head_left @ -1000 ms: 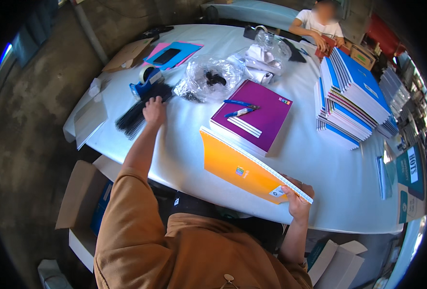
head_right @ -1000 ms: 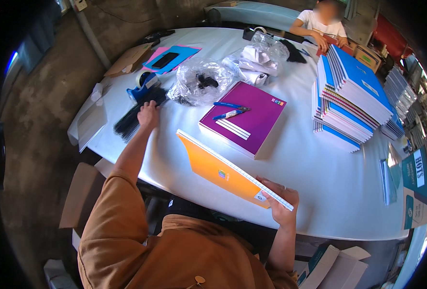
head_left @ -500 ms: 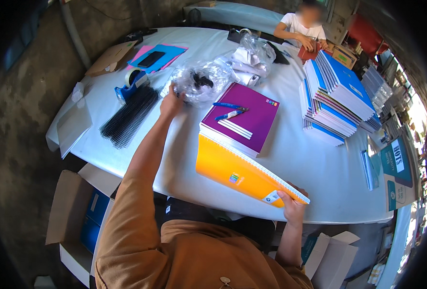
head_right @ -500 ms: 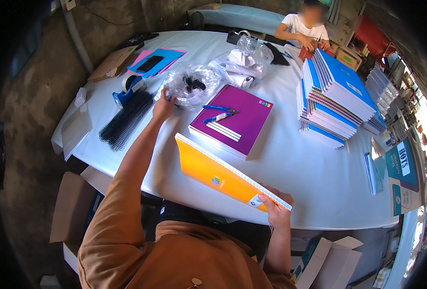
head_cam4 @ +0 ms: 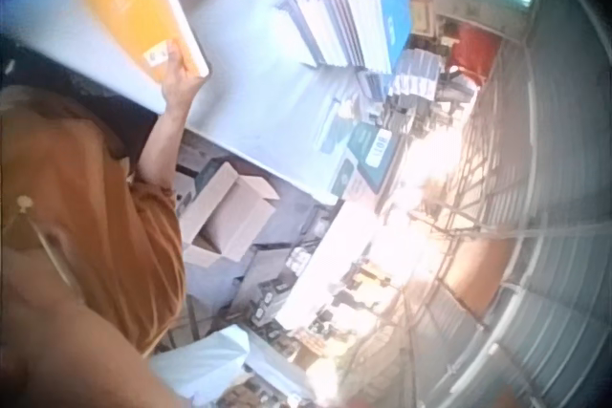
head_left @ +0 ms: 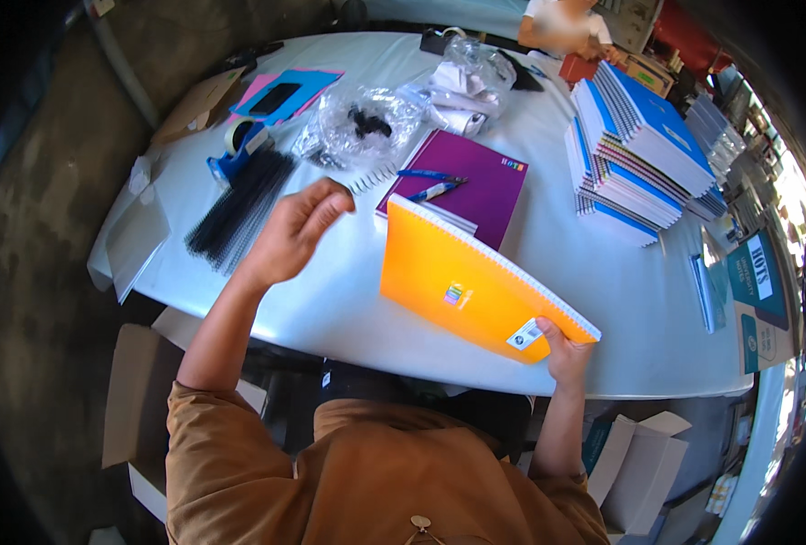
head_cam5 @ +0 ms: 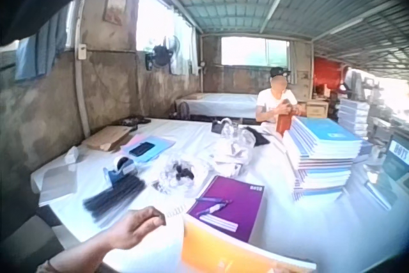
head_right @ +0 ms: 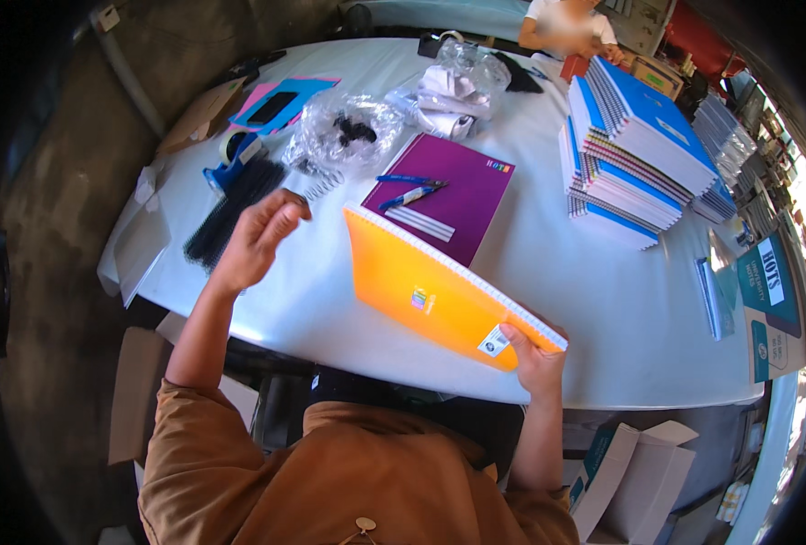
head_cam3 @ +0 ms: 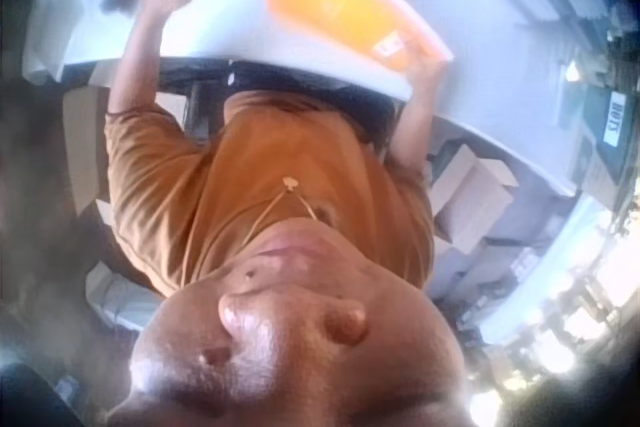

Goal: The person stacks several spiral-bound notebooks, aligns them, and then manually inserts and threads black plastic binding coils into a yellow and a purple notebook using pliers to finish the ends.

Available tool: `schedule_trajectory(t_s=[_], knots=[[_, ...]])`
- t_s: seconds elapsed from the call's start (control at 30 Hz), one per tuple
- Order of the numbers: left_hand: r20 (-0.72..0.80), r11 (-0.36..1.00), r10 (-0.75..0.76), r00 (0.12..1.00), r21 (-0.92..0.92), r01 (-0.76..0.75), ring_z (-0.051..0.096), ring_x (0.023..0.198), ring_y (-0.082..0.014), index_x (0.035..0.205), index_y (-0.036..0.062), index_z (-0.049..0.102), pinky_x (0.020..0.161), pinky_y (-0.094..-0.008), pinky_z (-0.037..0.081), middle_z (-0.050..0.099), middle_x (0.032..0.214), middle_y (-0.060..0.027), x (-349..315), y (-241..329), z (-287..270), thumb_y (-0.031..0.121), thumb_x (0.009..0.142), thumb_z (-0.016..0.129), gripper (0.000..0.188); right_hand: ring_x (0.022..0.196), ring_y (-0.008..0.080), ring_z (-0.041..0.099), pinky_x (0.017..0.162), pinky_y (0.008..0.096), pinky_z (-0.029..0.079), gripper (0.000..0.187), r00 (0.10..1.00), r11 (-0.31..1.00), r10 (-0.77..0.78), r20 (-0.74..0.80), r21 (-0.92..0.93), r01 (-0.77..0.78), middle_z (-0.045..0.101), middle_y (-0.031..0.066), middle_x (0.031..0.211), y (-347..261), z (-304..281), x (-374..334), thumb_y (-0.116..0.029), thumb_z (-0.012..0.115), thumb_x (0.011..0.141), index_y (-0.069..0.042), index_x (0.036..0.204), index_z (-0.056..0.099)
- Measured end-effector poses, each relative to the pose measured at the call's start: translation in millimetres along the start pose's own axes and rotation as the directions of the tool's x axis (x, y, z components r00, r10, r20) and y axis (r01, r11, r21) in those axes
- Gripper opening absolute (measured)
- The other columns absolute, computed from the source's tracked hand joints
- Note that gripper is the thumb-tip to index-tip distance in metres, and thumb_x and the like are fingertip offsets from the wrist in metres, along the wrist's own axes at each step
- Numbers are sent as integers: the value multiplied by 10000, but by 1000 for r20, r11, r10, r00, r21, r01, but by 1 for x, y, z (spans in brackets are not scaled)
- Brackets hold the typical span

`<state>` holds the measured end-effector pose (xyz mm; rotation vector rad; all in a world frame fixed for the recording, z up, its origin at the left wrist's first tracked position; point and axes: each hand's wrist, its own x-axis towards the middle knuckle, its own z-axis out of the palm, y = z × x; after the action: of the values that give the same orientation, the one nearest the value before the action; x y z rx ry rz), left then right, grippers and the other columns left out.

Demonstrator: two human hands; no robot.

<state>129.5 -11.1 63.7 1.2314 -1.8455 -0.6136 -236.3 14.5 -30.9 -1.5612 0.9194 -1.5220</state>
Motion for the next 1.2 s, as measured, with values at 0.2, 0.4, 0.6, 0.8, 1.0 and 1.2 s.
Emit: schedule_trajectory(t_s=[0.2, 0.4, 0.6, 0.8, 1.0, 1.2], knots=[[123, 990, -128, 984, -47, 135, 461, 675, -143, 985, -4, 520, 677, -276, 398, 501, 717, -59, -16, 0, 3, 342, 958, 410, 364, 856, 139, 624, 738, 255, 493, 256, 1000, 1000, 8, 27, 23, -9, 659, 81, 963, -3, 4, 1, -40, 663, 800, -10, 1051, 623], [55, 992, -124, 991, -17, 125, 373, 597, -131, 893, -11, 529, 585, -284, 369, 414, 630, -52, -5, 2, 17, 371, 955, 409, 405, 848, 148, 627, 731, 243, 491, 250, 999, 1000, -14, 39, -24, 15, 662, 87, 965, -4, 2, -1, -40, 658, 802, -2, 1047, 627], [122, 937, -290, 949, -163, 308, 302, 507, -75, 754, 45, 498, 486, -207, 263, 356, 579, 15, 5, 2, 14, 446, 939, 413, 450, 855, 188, 640, 714, 242, 503, 238, 997, 997, 1, 75, -71, 4, 658, 134, 1000, -8, 1, -2, -14, 649, 789, 28, 1023, 640], [405, 653, -521, 751, -378, 657, 321, 446, -69, 730, 54, 506, 412, -217, 250, 369, 525, 20, 28, 12, -17, 373, 882, 567, 359, 942, 303, 637, 753, 279, 530, 241, 941, 976, -203, 269, -22, 217, 622, 220, 1040, -3, -3, 9, -50, 598, 798, 38, 1018, 641], [190, 972, 72, 979, 205, -112, 494, 736, -137, 945, 62, 589, 655, -232, 410, 540, 815, -45, 26, 26, -18, 161, 811, 667, 184, 857, 219, 663, 637, 223, 520, 224, 985, 986, -76, 157, -135, 98, 655, 168, 993, 1, -8, -2, -63, 658, 790, 20, 998, 653], [443, 909, 66, 894, 342, -237, 575, 909, -222, 1164, 61, 498, 830, -338, 473, 579, 1030, -88, 29, 43, -14, 135, 759, 703, 459, 835, 157, 641, 722, 257, 512, 233, 992, 999, -46, 119, 14, 45, 667, 99, 948, -3, -2, 1, -23, 680, 776, -9, 1006, 645]])
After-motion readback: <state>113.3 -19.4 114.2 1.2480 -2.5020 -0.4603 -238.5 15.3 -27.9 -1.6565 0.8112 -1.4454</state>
